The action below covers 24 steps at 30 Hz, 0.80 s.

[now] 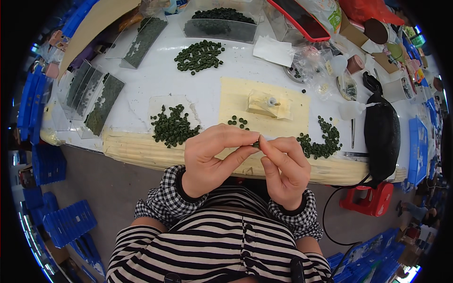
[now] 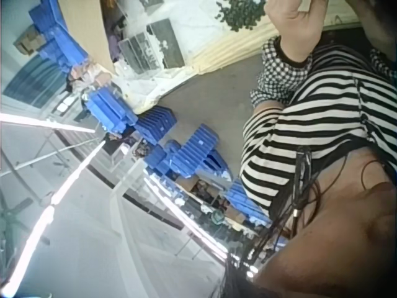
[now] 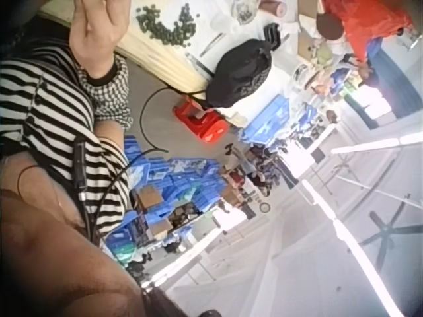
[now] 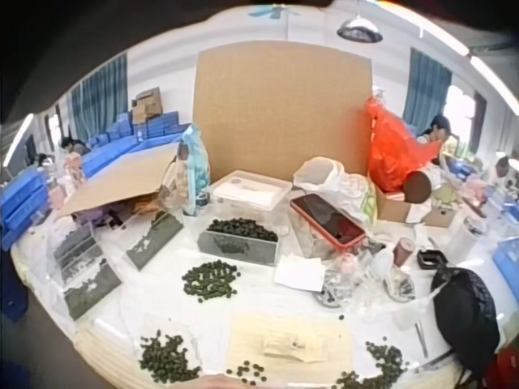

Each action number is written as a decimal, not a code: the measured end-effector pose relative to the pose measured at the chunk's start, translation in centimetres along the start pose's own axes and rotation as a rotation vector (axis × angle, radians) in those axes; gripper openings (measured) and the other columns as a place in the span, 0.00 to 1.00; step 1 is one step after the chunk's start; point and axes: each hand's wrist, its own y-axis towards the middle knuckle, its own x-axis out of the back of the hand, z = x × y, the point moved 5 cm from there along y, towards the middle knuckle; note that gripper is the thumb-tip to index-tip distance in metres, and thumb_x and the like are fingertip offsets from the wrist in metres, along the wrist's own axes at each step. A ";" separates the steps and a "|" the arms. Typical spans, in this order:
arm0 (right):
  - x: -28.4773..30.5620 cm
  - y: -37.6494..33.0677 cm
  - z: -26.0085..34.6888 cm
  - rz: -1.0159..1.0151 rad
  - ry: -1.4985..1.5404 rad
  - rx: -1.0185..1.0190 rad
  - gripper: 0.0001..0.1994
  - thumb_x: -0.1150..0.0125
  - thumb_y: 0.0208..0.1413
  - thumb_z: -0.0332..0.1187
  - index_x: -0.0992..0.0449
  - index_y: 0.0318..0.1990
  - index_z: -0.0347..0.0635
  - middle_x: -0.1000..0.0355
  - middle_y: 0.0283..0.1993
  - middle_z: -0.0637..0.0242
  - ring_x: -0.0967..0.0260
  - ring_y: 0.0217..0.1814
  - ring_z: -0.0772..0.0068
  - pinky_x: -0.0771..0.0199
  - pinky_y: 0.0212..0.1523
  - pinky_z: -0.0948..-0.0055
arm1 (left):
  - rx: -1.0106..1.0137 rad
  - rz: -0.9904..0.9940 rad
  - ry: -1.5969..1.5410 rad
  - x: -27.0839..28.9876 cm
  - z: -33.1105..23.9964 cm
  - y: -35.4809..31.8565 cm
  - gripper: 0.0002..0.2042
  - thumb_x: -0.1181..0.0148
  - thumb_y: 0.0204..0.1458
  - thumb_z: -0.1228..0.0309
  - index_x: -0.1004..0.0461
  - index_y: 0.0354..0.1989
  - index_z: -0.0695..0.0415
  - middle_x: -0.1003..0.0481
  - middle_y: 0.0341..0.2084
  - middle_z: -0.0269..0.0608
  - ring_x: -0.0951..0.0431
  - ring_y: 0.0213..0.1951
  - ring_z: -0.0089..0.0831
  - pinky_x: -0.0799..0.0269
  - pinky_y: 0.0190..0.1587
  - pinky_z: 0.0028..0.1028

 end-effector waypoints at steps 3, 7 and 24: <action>0.0 -0.1 -0.1 0.002 -0.004 -0.002 0.19 0.35 0.46 0.19 0.21 0.49 0.36 0.26 0.35 0.63 0.31 0.33 0.68 0.32 0.32 0.75 | -0.034 -0.011 0.037 0.0 -0.2 0.0 0.12 0.34 0.44 0.84 0.20 0.39 0.62 0.19 0.33 0.43 0.18 0.35 0.33 0.24 0.38 0.26; 0.1 0.0 0.0 -0.001 -0.002 0.006 0.19 0.35 0.45 0.19 0.21 0.49 0.36 0.26 0.35 0.63 0.32 0.33 0.68 0.33 0.32 0.75 | -0.089 -0.025 0.097 0.0 -0.5 0.1 0.13 0.33 0.42 0.84 0.20 0.38 0.62 0.19 0.33 0.42 0.19 0.34 0.34 0.24 0.36 0.27; 2.2 -0.6 -1.3 -0.072 -0.080 -0.086 0.18 0.37 0.47 0.17 0.21 0.48 0.36 0.27 0.35 0.62 0.32 0.33 0.68 0.32 0.34 0.75 | -0.131 -0.020 0.151 -0.1 -0.4 0.0 0.12 0.32 0.39 0.85 0.20 0.35 0.62 0.20 0.30 0.41 0.19 0.31 0.34 0.24 0.34 0.27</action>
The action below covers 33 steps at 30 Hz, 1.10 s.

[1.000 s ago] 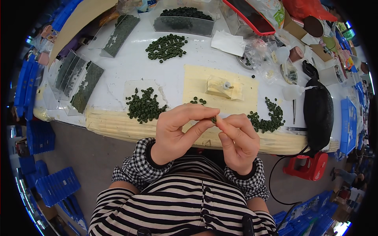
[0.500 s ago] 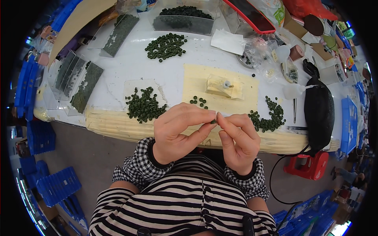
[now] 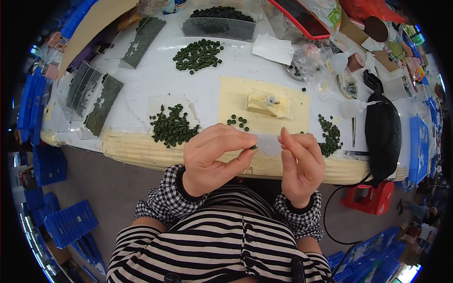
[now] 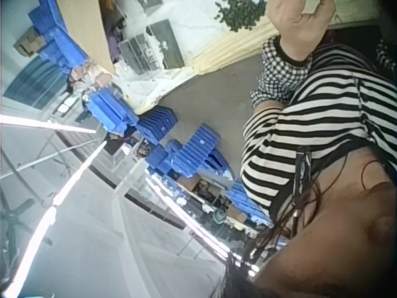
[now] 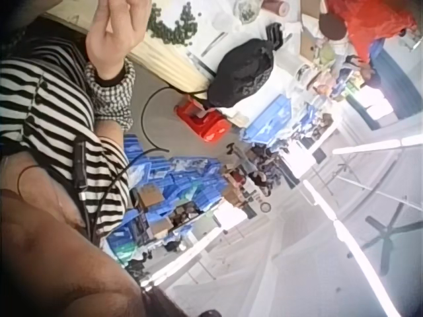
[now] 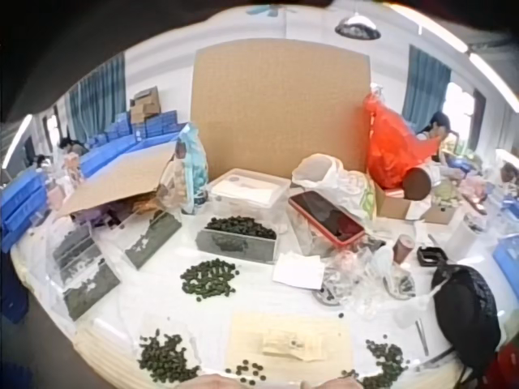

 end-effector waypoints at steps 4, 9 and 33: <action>2.2 -0.1 -1.4 -0.131 -0.101 -0.097 0.17 0.38 0.49 0.17 0.21 0.49 0.35 0.27 0.34 0.61 0.32 0.33 0.68 0.32 0.34 0.76 | 0.114 0.093 -0.011 -0.3 0.7 -0.2 0.11 0.32 0.40 0.83 0.21 0.34 0.62 0.21 0.29 0.40 0.21 0.31 0.33 0.26 0.33 0.27; 4.4 -0.2 -3.2 0.007 -0.426 -0.193 0.06 0.34 0.46 0.21 0.21 0.33 0.37 0.28 0.35 0.65 0.35 0.36 0.64 0.35 0.39 0.68 | 0.114 0.337 0.235 -0.8 1.9 -1.5 0.09 0.32 0.42 0.79 0.21 0.34 0.61 0.25 0.27 0.37 0.26 0.31 0.33 0.29 0.33 0.28; 1.0 -0.5 -2.3 0.070 -0.414 -0.028 0.07 0.34 0.44 0.19 0.24 0.32 0.38 0.27 0.28 0.65 0.33 0.32 0.60 0.34 0.33 0.67 | 0.369 0.423 0.531 5.5 3.5 -1.2 0.06 0.34 0.43 0.77 0.23 0.30 0.61 0.30 0.23 0.40 0.30 0.31 0.39 0.33 0.35 0.34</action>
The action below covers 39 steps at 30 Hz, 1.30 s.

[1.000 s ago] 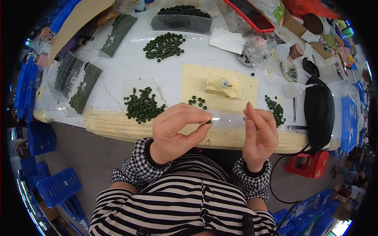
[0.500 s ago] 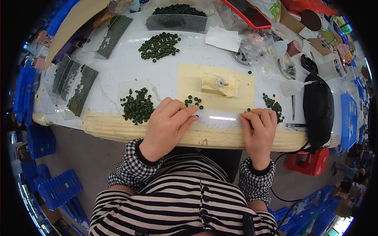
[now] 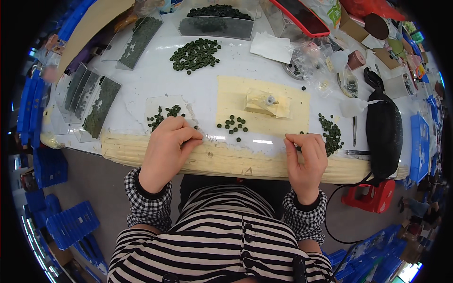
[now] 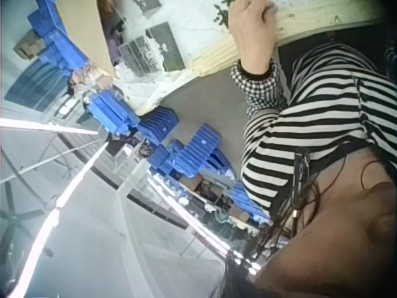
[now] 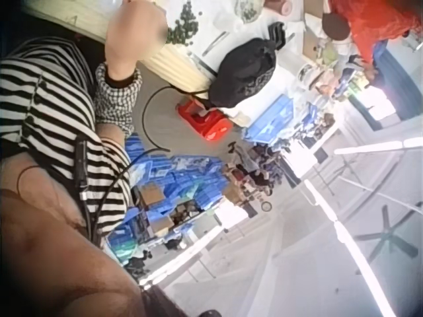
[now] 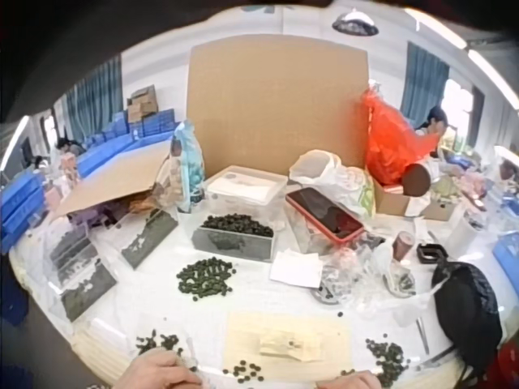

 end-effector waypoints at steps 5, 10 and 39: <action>-0.5 -0.3 0.3 -0.004 0.132 -0.066 0.06 0.34 0.46 0.19 0.23 0.32 0.37 0.27 0.28 0.63 0.32 0.30 0.64 0.33 0.33 0.71 | -0.098 -0.057 -0.027 -0.1 -0.8 0.5 0.06 0.35 0.43 0.82 0.24 0.31 0.62 0.28 0.26 0.39 0.29 0.30 0.32 0.33 0.31 0.28; -1.9 -1.8 0.0 0.056 0.600 -0.377 0.05 0.37 0.53 0.20 0.23 0.37 0.33 0.23 0.32 0.63 0.27 0.35 0.73 0.28 0.38 0.77 | -0.048 -0.095 -0.540 -1.5 -2.6 0.5 0.05 0.39 0.50 0.83 0.25 0.35 0.65 0.24 0.33 0.41 0.24 0.33 0.24 0.27 0.35 0.20; -2.5 -1.9 0.8 0.050 1.153 -0.540 0.06 0.40 0.54 0.17 0.24 0.39 0.32 0.29 0.40 0.65 0.30 0.42 0.77 0.29 0.46 0.78 | 0.183 0.068 -1.582 -8.4 -5.1 0.5 0.11 0.43 0.57 0.81 0.25 0.48 0.65 0.21 0.40 0.47 0.20 0.42 0.29 0.22 0.46 0.25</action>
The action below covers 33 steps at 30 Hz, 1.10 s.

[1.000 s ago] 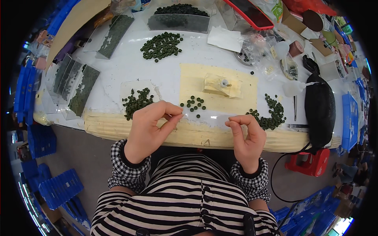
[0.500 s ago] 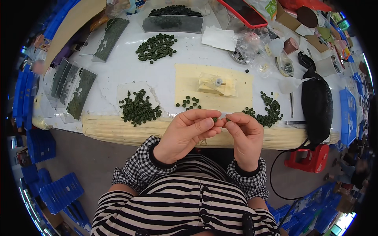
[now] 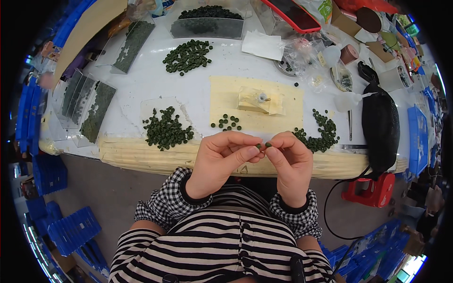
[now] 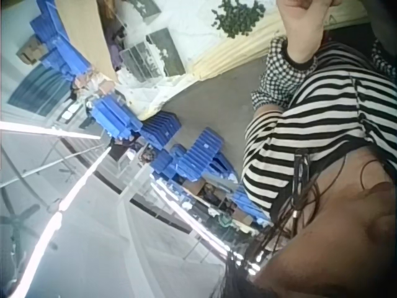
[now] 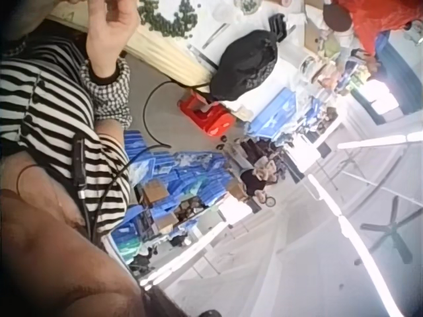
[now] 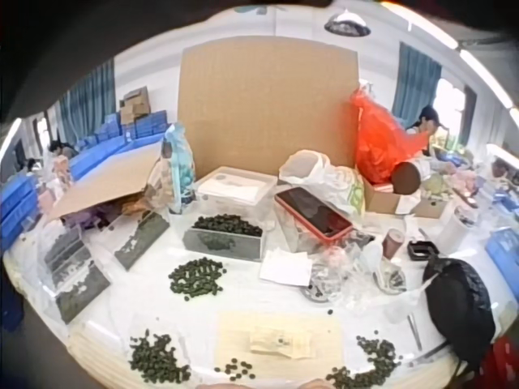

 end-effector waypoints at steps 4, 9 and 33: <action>-0.4 0.0 -0.1 0.013 0.061 -0.025 0.06 0.41 0.56 0.18 0.24 0.40 0.32 0.29 0.40 0.65 0.28 0.42 0.78 0.29 0.46 0.80 | -0.031 -0.017 0.077 0.0 -0.4 -0.1 0.09 0.42 0.55 0.83 0.23 0.44 0.66 0.21 0.40 0.46 0.20 0.41 0.28 0.22 0.46 0.23; -0.5 0.0 0.3 -0.028 -0.094 0.043 0.06 0.39 0.53 0.17 0.23 0.39 0.32 0.28 0.39 0.65 0.30 0.41 0.77 0.30 0.44 0.78 | -0.129 -0.009 0.132 0.0 -0.6 -0.2 0.10 0.41 0.53 0.86 0.23 0.44 0.67 0.22 0.39 0.46 0.20 0.40 0.27 0.23 0.45 0.22; -1.7 -0.6 2.0 -0.122 -0.573 0.426 0.09 0.35 0.46 0.17 0.20 0.37 0.33 0.27 0.33 0.61 0.31 0.34 0.70 0.32 0.35 0.77 | -0.191 -0.078 0.231 -0.3 -1.2 0.0 0.09 0.41 0.51 0.87 0.22 0.41 0.68 0.22 0.38 0.46 0.20 0.40 0.28 0.22 0.43 0.21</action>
